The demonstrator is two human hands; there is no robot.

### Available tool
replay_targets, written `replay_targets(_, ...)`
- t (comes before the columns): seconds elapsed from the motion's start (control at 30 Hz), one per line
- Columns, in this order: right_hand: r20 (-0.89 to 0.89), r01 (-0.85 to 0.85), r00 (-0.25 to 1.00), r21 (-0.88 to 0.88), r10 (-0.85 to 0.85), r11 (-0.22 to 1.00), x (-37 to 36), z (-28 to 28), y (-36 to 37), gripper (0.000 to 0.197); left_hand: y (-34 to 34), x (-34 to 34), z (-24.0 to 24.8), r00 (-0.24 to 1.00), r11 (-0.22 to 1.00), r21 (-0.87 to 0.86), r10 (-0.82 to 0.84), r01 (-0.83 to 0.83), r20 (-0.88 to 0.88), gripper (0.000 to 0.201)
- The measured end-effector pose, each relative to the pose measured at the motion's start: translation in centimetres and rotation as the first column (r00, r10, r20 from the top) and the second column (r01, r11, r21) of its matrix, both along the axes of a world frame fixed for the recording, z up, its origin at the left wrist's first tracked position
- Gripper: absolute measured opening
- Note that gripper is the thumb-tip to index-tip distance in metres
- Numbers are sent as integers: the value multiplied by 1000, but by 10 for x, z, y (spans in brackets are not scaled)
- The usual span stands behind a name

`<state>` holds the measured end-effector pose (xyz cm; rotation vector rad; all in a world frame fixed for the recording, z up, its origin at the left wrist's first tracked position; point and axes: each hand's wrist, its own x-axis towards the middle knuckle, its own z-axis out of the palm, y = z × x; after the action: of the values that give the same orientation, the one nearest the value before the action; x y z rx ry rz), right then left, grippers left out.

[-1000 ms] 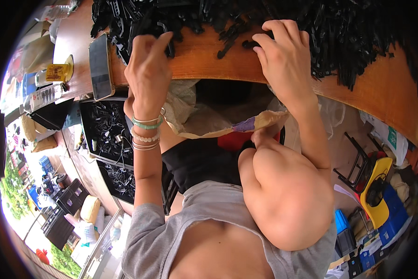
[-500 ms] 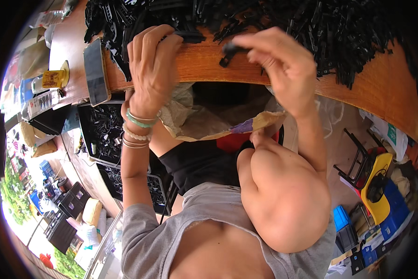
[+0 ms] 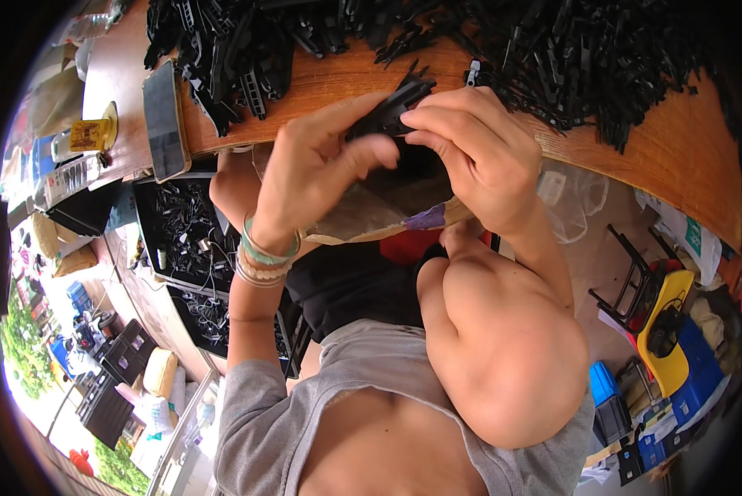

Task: The person assembles black plastic components by picking up plastic parts from the table and connecting them together by hand.

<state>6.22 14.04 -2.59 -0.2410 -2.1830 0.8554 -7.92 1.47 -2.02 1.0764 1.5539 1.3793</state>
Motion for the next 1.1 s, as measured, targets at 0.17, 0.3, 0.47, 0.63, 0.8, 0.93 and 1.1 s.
replay_targets(0.17, 8, 33, 999, 4, -33, 999, 5, 4, -6, 33, -6, 6, 8, 954, 1000, -7, -2, 0, -299, 37)
replay_targets(0.3, 102, 36, 994, 103, -46, 994, 3, 10, -1, 42, -7, 3, 2, 895, 983, 172, 16, 68, -445, 34)
replay_targets(0.47, 102, 52, 993, 74, -59, 996, 7, 4, -4, 42, -6, 2, 0, 889, 970, 219, 4, 109, -458, 33)
replay_targets(0.63, 58, 79, 995, 87, -84, 993, 8, -3, -3, 41, -2, 1, 0, 899, 980, 161, -35, 117, -437, 31)
replay_targets(0.8, 223, -174, 950, -207, 219, 963, 11, 6, 4, 37, -13, -9, -8, 913, 985, 110, -81, 136, -401, 22)
replay_targets(0.93, 223, -57, 974, 146, 23, 988, -1, -2, 16, 27, 3, -41, -17, 715, 967, 252, 197, -30, -670, 11)
replay_targets(1.1, 330, 21, 923, 468, -197, 884, -25, -25, 21, 20, 29, -76, -23, 122, 971, 230, 237, -65, -964, 18)
